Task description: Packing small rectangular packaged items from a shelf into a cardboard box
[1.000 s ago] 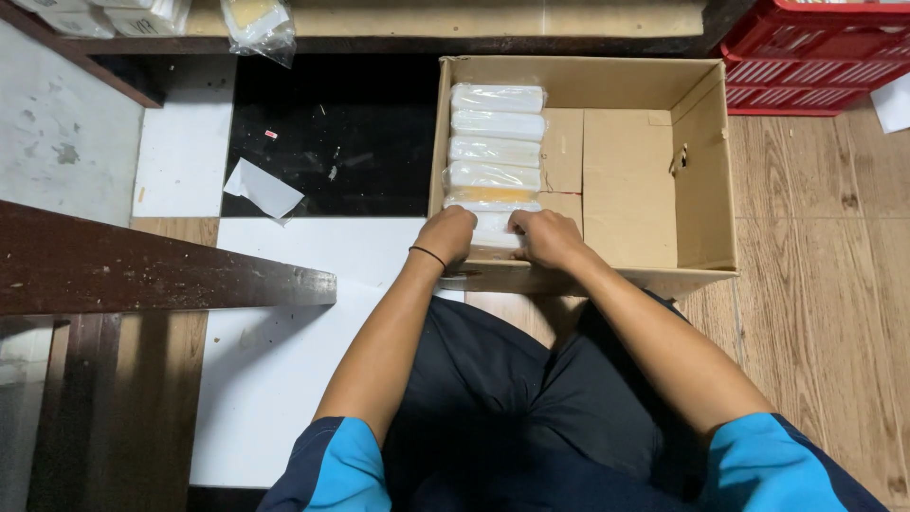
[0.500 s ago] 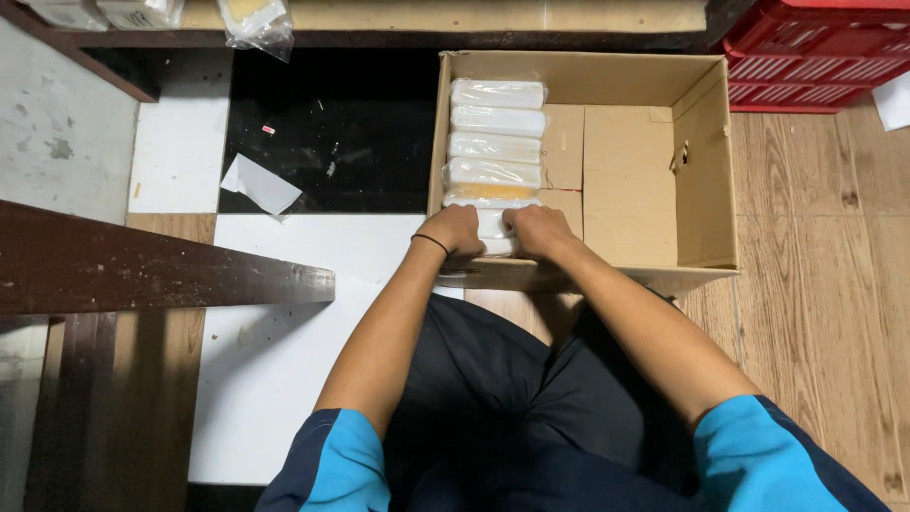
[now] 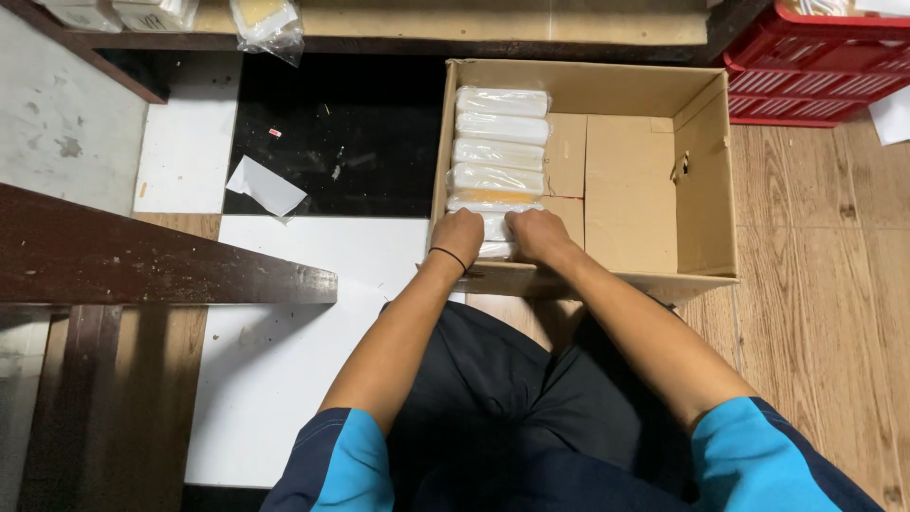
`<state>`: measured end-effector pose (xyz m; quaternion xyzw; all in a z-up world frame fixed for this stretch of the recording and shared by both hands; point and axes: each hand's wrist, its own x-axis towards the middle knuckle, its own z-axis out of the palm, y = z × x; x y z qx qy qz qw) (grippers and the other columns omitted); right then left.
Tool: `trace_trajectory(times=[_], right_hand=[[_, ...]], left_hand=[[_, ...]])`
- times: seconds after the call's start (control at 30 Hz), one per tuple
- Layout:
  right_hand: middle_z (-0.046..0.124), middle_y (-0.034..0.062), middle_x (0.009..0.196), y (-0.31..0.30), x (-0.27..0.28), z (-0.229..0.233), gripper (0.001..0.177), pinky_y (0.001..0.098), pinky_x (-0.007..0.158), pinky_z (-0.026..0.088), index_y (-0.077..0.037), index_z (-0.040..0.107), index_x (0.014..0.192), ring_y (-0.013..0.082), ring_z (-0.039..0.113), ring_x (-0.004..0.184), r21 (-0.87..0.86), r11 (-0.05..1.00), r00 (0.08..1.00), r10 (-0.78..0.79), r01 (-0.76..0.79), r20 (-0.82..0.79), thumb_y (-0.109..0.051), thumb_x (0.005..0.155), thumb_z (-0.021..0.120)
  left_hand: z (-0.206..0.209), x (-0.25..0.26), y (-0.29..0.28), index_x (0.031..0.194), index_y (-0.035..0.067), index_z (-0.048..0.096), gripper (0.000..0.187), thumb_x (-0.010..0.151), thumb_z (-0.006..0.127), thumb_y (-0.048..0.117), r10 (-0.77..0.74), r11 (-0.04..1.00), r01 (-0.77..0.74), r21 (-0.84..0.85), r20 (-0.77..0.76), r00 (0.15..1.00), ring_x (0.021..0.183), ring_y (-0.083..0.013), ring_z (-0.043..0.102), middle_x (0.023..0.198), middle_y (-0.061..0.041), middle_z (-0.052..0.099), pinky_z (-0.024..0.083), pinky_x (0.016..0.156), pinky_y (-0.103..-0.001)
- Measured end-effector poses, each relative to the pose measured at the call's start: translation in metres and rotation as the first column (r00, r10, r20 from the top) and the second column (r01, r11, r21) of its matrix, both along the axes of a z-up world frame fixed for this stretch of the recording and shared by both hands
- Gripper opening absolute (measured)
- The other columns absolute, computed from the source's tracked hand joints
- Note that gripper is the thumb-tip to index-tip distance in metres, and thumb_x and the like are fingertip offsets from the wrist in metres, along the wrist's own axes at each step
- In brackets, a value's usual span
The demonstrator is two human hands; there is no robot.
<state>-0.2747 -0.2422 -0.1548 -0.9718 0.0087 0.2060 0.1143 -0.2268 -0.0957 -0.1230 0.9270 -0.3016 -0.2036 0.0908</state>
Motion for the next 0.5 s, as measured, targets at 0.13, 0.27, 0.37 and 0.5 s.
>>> trace_trajectory(times=[0.13, 0.27, 0.37, 0.5], right_hand=[[0.062, 0.0191, 0.089, -0.004, -0.014, 0.039, 0.034, 0.0484, 0.080, 0.046, -0.009, 0.057, 0.098, 0.0386, 0.056, 0.093, 0.180, 0.983, 0.999, -0.008, 0.015, -0.040, -0.017, 0.065, 0.064], [0.063, 0.0183, 0.085, -0.018, -0.023, 0.040, 0.033, 0.0428, 0.078, 0.046, -0.005, 0.058, 0.091, 0.0348, 0.058, 0.091, 0.230, 0.954, 0.979, -0.167, 0.191, -0.118, -0.017, 0.063, 0.072], [0.064, 0.0151, 0.081, -0.028, -0.024, 0.016, 0.034, 0.0398, 0.077, 0.047, -0.007, 0.059, 0.087, 0.0308, 0.059, 0.088, 0.230, 0.931, 0.955, -0.254, 0.284, -0.152, -0.021, 0.060, 0.074], [0.065, 0.0145, 0.078, -0.022, -0.025, 0.026, 0.033, 0.0379, 0.075, 0.047, -0.009, 0.058, 0.084, 0.0294, 0.060, 0.087, 0.257, 0.893, 0.927, -0.339, 0.370, -0.158, -0.021, 0.059, 0.075]], left_hand=[[-0.013, 0.004, -0.003, 0.074, -0.004, 0.062, 0.015, 0.072, 0.048, -0.004, 0.048, 0.999, -0.048, -0.001, -0.007, 0.999, 0.072, -0.0328, 0.062, 0.068, -0.019, 0.061, 0.052, 0.061, -0.042], [-0.006, 0.003, -0.004, 0.079, -0.003, 0.063, 0.018, 0.075, 0.046, 0.000, 0.022, 0.998, -0.019, 0.062, -0.036, 0.999, 0.076, -0.0317, 0.062, 0.072, -0.020, 0.061, 0.052, 0.064, -0.042], [0.000, 0.000, -0.004, 0.079, -0.001, 0.064, 0.019, 0.075, 0.046, 0.003, 0.058, 0.994, -0.051, 0.100, -0.073, 0.996, 0.077, -0.0310, 0.062, 0.073, -0.019, 0.062, 0.051, 0.066, -0.044], [-0.019, 0.011, -0.008, 0.082, -0.002, 0.063, 0.023, 0.077, 0.042, 0.005, 0.125, 0.991, -0.118, 0.061, -0.139, 0.982, 0.082, -0.0312, 0.061, 0.078, -0.019, 0.062, 0.050, 0.070, -0.044]])
